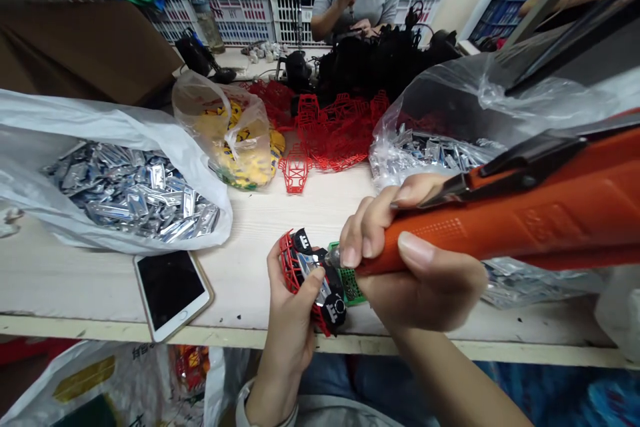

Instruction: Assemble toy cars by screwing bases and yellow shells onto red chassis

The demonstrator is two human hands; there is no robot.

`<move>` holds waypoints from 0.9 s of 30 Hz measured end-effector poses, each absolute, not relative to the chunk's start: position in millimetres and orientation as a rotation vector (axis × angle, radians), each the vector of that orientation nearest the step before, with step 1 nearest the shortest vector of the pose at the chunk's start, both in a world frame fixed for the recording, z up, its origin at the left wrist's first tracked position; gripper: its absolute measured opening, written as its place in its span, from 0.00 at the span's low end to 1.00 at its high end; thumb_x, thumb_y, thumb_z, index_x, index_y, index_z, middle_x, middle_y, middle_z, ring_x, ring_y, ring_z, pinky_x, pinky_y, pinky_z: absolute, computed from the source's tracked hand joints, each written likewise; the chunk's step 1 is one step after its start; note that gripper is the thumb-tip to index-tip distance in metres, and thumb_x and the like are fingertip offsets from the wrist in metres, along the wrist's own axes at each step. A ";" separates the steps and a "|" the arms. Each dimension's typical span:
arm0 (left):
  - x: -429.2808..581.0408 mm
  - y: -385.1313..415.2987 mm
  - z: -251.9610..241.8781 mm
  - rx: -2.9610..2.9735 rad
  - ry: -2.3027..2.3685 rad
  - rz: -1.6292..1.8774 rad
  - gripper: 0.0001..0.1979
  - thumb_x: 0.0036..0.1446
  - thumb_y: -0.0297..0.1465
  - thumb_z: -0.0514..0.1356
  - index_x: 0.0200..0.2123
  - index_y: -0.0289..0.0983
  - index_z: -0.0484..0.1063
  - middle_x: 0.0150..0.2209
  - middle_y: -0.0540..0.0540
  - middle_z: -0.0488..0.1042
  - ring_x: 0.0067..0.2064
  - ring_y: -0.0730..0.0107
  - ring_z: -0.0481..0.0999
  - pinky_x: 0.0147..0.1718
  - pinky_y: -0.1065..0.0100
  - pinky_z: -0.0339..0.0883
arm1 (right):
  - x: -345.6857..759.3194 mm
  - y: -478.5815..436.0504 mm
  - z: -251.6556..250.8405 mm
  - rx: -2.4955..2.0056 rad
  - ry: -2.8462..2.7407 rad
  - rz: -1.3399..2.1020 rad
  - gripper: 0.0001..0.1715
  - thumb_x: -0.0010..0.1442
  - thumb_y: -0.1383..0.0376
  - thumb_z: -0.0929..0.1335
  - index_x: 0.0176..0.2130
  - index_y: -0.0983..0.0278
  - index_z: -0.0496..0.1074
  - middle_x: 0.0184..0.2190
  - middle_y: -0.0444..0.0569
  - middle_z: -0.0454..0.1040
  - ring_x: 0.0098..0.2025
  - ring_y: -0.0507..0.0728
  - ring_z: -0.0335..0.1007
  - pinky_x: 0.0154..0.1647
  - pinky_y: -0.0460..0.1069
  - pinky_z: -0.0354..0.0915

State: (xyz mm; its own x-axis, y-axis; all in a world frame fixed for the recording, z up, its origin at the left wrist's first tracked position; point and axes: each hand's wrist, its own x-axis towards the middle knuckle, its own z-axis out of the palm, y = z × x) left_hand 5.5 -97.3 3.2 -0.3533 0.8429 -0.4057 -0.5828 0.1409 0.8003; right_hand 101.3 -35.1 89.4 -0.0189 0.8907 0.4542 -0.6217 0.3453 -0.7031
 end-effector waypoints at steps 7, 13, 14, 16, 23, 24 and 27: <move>14.7 -98.2 14.1 0.314 1.236 1.545 0.39 0.48 0.36 0.75 0.61 0.47 0.64 0.50 0.48 0.80 0.47 0.64 0.80 0.50 0.64 0.72 | 94.4 -31.6 93.1 -0.340 -0.996 1.237 0.09 0.49 0.69 0.69 0.33 0.57 0.70 0.18 0.37 0.65 0.16 0.52 0.61 0.16 0.47 0.59; 8.6 -97.7 7.8 0.357 1.281 1.503 0.41 0.45 0.37 0.77 0.61 0.47 0.66 0.47 0.48 0.78 0.46 0.63 0.80 0.48 0.63 0.73 | 116.7 -25.3 97.1 -0.391 -1.022 1.104 0.12 0.49 0.67 0.69 0.37 0.58 0.74 0.17 0.38 0.65 0.14 0.52 0.60 0.13 0.48 0.59; 8.0 -97.6 8.0 0.350 1.279 1.492 0.40 0.45 0.37 0.77 0.61 0.48 0.66 0.46 0.49 0.79 0.45 0.63 0.80 0.47 0.63 0.74 | 123.5 -22.2 94.9 -0.394 -1.022 1.054 0.12 0.48 0.67 0.69 0.37 0.59 0.74 0.16 0.38 0.65 0.14 0.52 0.60 0.13 0.47 0.59; 8.4 -97.4 10.3 0.324 1.276 1.477 0.39 0.45 0.36 0.76 0.60 0.48 0.67 0.45 0.49 0.79 0.43 0.63 0.81 0.44 0.64 0.75 | 137.2 -14.8 87.2 -0.439 -0.982 0.958 0.12 0.47 0.68 0.68 0.36 0.60 0.74 0.16 0.39 0.65 0.13 0.52 0.60 0.12 0.47 0.59; 12.5 -96.7 19.5 0.271 1.298 1.504 0.38 0.45 0.34 0.74 0.59 0.46 0.68 0.45 0.48 0.79 0.38 0.67 0.80 0.37 0.67 0.73 | 161.3 2.3 54.7 -0.680 -0.895 0.832 0.11 0.44 0.68 0.68 0.33 0.60 0.73 0.14 0.37 0.65 0.13 0.51 0.60 0.13 0.44 0.59; 12.3 -96.7 19.9 0.268 1.297 1.500 0.38 0.45 0.34 0.75 0.59 0.46 0.67 0.45 0.48 0.79 0.38 0.68 0.79 0.37 0.67 0.73 | 161.5 2.6 52.3 -0.688 -0.892 0.836 0.11 0.44 0.68 0.69 0.33 0.60 0.73 0.14 0.37 0.65 0.13 0.51 0.60 0.13 0.44 0.59; 11.1 -96.8 20.7 0.270 1.294 1.479 0.39 0.44 0.35 0.75 0.60 0.47 0.66 0.45 0.49 0.79 0.35 0.70 0.78 0.35 0.67 0.73 | 160.4 2.0 47.8 -0.689 -0.901 0.839 0.10 0.45 0.67 0.70 0.33 0.60 0.73 0.14 0.37 0.66 0.13 0.51 0.60 0.13 0.45 0.59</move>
State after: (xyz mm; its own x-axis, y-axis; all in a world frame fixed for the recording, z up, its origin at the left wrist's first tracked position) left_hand 11.1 -96.8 20.7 -0.3754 0.8074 -0.4552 -0.5583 0.1950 0.8064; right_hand 160.4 2.0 47.8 0.3598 0.8494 0.3860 -0.3253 0.5020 -0.8013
